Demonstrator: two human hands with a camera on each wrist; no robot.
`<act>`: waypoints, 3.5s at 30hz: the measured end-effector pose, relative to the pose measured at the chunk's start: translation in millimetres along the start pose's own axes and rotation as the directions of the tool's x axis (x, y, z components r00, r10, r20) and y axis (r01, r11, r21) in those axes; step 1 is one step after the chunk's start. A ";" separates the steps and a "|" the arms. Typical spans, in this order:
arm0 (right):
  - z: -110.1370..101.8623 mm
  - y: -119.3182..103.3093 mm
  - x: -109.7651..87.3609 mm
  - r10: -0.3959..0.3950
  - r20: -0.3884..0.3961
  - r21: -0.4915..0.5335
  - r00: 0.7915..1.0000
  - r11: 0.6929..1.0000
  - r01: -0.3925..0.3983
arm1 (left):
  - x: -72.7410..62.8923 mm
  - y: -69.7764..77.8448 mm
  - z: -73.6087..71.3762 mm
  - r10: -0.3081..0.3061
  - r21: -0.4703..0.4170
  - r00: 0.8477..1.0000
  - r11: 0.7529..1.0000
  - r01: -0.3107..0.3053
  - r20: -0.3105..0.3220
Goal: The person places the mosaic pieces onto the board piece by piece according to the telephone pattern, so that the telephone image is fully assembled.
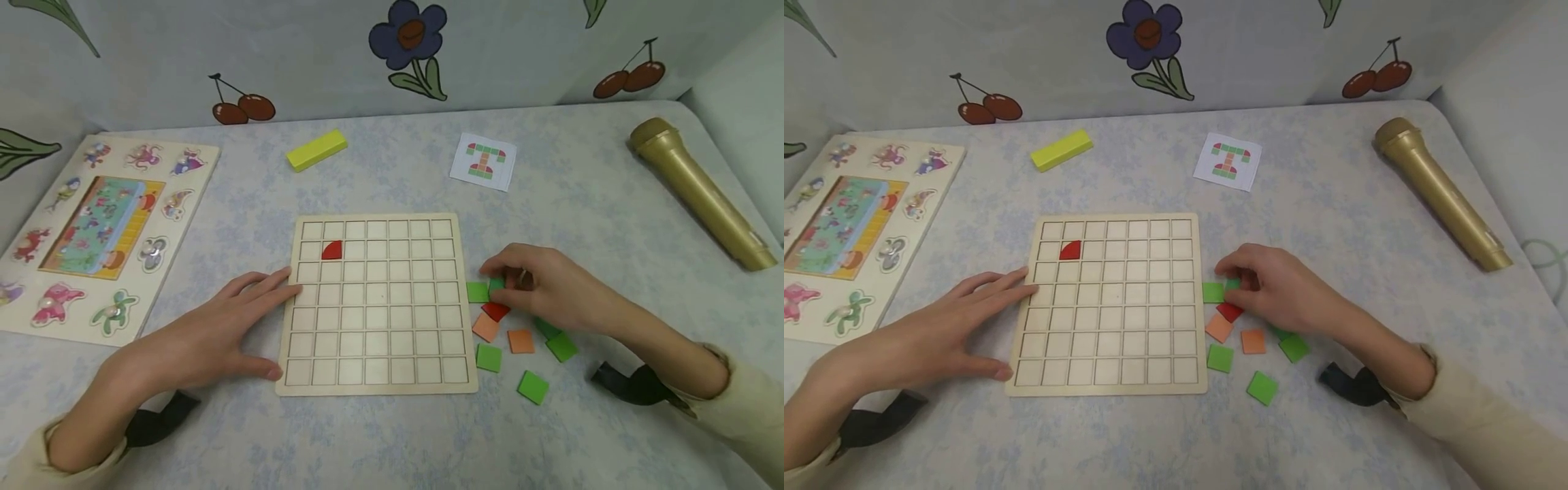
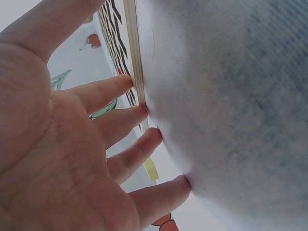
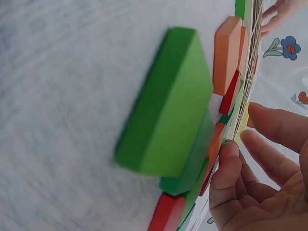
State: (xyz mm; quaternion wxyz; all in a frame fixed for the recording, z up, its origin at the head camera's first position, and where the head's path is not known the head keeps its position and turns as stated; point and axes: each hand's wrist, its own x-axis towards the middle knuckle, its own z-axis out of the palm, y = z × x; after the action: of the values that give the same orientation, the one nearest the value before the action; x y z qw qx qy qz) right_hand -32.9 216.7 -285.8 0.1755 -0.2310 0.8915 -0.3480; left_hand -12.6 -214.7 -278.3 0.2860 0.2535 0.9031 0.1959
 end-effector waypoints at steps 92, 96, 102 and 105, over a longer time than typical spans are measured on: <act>73.6 -110.6 140.9 -0.085 0.083 -0.098 0.993 0.991 0.093 | 1.4 -1.2 -0.1 -0.002 0.004 1.000 1.000 0.002 -0.001; 80.0 -110.6 144.7 -0.079 0.103 -0.152 0.992 0.984 0.094 | 0.7 -1.4 0.5 0.002 0.003 1.000 1.000 -0.002 -0.008; 82.5 -110.7 144.7 -0.086 0.102 -0.192 0.991 0.976 0.104 | 0.7 -0.7 0.7 0.004 0.007 1.000 1.000 -0.004 -0.013; 82.0 -109.9 144.2 -0.096 0.105 -0.185 0.990 0.976 0.115 | 0.7 -0.8 0.6 0.001 0.008 1.000 1.000 -0.001 -0.012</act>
State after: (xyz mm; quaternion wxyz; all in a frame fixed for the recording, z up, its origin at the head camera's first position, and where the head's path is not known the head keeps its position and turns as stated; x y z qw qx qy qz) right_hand -82.1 23.9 -287.7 0.1764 -0.3102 0.8977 -0.2583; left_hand -13.1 -214.7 -279.4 0.2793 0.2536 0.9055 0.1941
